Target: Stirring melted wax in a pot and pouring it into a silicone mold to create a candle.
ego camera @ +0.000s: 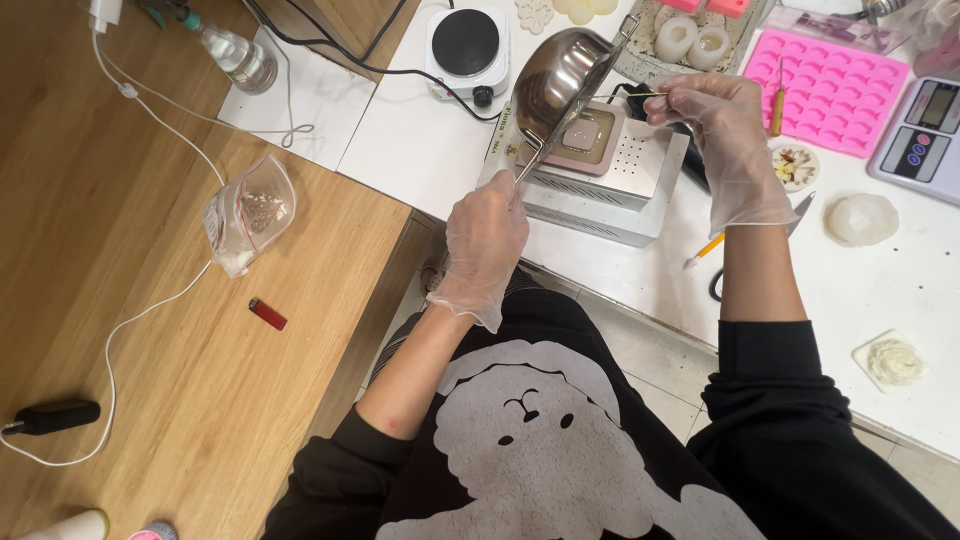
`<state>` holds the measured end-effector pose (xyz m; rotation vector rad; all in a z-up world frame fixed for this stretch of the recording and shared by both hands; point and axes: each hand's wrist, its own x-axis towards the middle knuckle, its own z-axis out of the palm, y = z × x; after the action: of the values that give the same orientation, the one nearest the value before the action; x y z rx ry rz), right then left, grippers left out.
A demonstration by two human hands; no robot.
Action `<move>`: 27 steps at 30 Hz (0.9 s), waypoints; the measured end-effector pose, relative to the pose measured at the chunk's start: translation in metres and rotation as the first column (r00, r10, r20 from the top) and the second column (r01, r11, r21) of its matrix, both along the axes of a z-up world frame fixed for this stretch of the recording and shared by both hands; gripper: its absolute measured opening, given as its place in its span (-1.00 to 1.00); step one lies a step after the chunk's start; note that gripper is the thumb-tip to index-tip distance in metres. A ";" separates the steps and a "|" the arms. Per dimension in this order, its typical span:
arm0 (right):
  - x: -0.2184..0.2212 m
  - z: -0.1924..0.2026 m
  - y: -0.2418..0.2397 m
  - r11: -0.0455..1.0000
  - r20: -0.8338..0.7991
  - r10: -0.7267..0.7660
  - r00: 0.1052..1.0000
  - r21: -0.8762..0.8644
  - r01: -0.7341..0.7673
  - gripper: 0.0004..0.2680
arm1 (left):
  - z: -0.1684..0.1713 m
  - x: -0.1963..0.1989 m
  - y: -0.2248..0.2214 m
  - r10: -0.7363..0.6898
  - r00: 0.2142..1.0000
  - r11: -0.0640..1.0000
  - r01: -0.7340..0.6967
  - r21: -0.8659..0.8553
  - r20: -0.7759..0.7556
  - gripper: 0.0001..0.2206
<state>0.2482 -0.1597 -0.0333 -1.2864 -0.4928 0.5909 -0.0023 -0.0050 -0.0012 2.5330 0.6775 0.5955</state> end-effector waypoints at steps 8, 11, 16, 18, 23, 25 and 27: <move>-0.008 0.005 -0.002 0.999 -0.020 -0.015 1.000 0.032 0.016 -0.91 | 0.004 0.002 0.001 -0.007 0.999 1.000 0.006 -0.007 -0.049 -0.84; -0.006 0.001 -0.004 0.997 -0.045 0.000 0.999 0.074 0.004 -0.90 | 0.006 0.000 0.001 -0.010 1.000 1.000 0.010 0.015 -0.017 -0.86; 0.004 -0.008 -0.006 0.999 -0.018 0.006 1.000 0.044 -0.005 -0.90 | 0.007 0.000 0.001 -0.019 1.000 1.000 0.019 0.011 0.007 -0.87; 0.003 -0.008 -0.007 0.998 -0.026 -0.006 1.000 0.065 0.008 -0.91 | 0.006 0.002 0.001 -0.015 1.000 1.000 0.015 0.015 -0.009 -0.86; 0.000 0.000 -0.017 0.990 -0.061 -0.071 0.996 0.117 0.078 -0.91 | 0.009 0.003 0.004 0.007 1.000 1.000 -0.007 -0.017 -0.018 -0.84; -0.003 0.003 -0.025 0.983 -0.072 -0.102 0.992 0.147 0.111 -0.89 | 0.011 0.001 0.008 0.015 1.000 1.000 -0.016 -0.020 -0.022 -0.83; -0.002 0.007 -0.034 0.990 -0.010 -0.098 0.995 0.097 0.099 -0.84 | 0.013 -0.001 0.011 0.022 0.999 1.000 -0.023 -0.020 -0.026 -0.80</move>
<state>0.2458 -0.1936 -0.0266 -1.2087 -0.4461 0.4813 -0.0033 0.0063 0.0119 2.5215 0.7184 0.5616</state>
